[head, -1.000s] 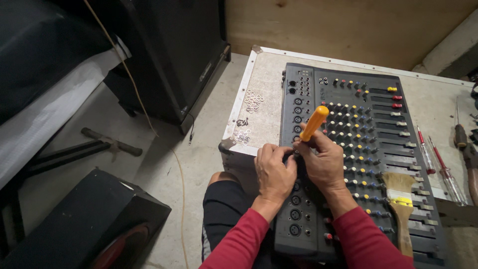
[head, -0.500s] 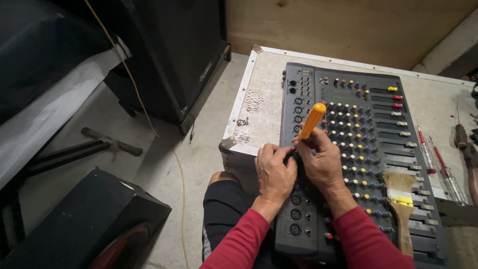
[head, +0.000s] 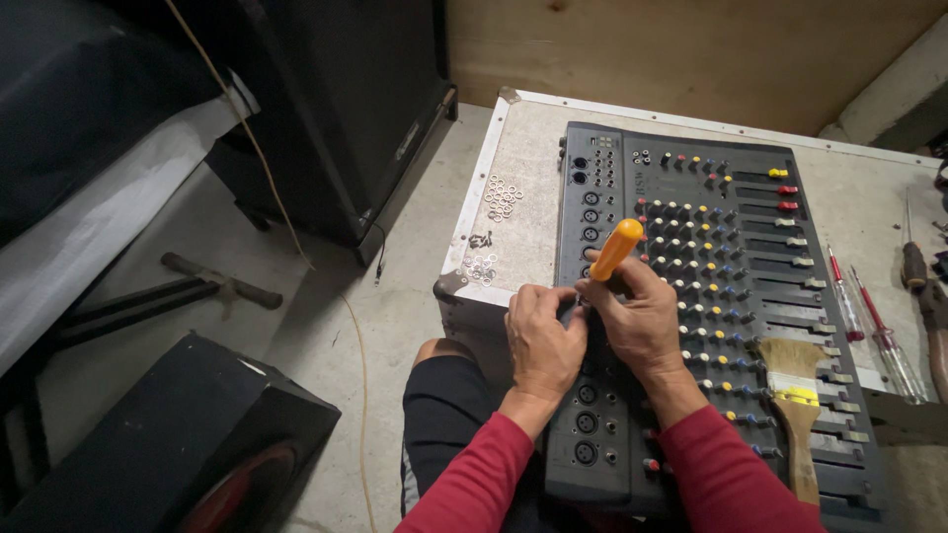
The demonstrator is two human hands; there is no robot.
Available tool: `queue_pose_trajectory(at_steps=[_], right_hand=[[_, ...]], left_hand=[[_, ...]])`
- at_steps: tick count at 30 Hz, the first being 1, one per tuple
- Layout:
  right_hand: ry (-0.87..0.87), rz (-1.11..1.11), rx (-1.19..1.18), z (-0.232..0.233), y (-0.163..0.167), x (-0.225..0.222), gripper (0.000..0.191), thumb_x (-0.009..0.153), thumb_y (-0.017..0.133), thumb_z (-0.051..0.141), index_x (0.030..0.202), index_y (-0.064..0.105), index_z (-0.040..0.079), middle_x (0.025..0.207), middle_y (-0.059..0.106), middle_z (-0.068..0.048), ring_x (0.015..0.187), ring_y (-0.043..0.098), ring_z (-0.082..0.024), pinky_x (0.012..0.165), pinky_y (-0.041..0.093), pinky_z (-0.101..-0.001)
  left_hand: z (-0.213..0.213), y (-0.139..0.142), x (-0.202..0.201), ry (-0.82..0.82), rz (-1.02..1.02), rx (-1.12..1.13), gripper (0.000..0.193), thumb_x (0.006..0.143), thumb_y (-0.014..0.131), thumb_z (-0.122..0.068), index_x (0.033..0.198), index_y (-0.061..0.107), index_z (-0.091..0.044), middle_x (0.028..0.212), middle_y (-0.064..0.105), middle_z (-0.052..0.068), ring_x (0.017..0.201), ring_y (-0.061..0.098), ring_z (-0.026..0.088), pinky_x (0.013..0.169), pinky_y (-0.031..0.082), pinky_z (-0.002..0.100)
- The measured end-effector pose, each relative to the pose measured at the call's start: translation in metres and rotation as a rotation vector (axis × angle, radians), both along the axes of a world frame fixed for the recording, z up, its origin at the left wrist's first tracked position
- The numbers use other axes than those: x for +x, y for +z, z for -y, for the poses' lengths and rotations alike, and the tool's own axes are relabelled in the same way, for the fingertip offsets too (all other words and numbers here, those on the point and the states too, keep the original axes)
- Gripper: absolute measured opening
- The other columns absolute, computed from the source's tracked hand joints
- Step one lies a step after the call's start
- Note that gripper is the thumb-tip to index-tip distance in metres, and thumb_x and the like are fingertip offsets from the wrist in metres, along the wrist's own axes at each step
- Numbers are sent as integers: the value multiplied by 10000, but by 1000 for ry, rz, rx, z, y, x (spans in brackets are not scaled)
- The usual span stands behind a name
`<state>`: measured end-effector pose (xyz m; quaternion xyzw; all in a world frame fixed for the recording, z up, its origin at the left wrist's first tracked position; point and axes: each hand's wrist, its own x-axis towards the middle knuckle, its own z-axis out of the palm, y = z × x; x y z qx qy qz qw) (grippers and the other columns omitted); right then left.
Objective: The person uses a screwdriver to work on the XLR input connectors along the edge of an audio mixing console placed on a work table, tightening or adjusting the connector hardware one jack at a time while steadying the console with the other hand. Small screws and washers lie on the table beside the mixer.
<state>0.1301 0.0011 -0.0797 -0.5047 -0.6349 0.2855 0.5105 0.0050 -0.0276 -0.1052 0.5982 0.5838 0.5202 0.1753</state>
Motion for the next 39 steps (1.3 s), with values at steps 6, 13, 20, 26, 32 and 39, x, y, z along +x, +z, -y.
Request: queue_pose_trajectory(at_steps=[6,13,20,26,32,39], right_hand=[[-42,-26,-9,-1,0,-1,352,888,782,49,1228,712,-5,947,732,-11,857,667,-60,782,554,-219],[-7,-85,-25,-2,-3,0,378,928,717,17,1301,662,-5,1016,755,-39,931,695,-74,855,570,-234],[43,-65,-9,-2,-4,2,423,980,633,9,1399,578,-2,1051,740,-53,970,693,-93,895,569,-249],[55,-82,-39,-2,-3,2,421,965,647,25,1376,560,22,1048,725,-31,963,686,-85,879,563,-246],[-6,5,-27,-1,-3,2,353,920,760,35,1258,658,17,981,698,-45,888,667,-86,808,564,-247],[-9,-43,29,0,-2,1,368,928,725,4,1289,655,19,989,737,-29,906,684,-82,843,571,-247]], left_hand=[[-1,0,0,5,-1,-2,235,788,785,-150,1002,725,-75,986,609,99,1003,591,309,878,456,444],[0,1,0,-7,-3,5,245,790,778,-150,1011,722,-60,986,605,101,999,591,305,877,457,438],[-1,-1,0,3,-7,20,234,788,766,-157,999,730,-63,984,612,107,997,593,311,881,457,443],[-2,-4,1,5,-9,22,231,784,768,-155,998,735,-74,983,608,106,994,593,312,873,457,444],[-1,-1,0,0,-9,25,213,781,784,-150,982,746,-93,972,594,102,986,587,312,866,455,443],[0,0,0,-11,-5,-7,222,786,780,-157,991,738,-83,974,591,103,992,585,305,876,454,442]])
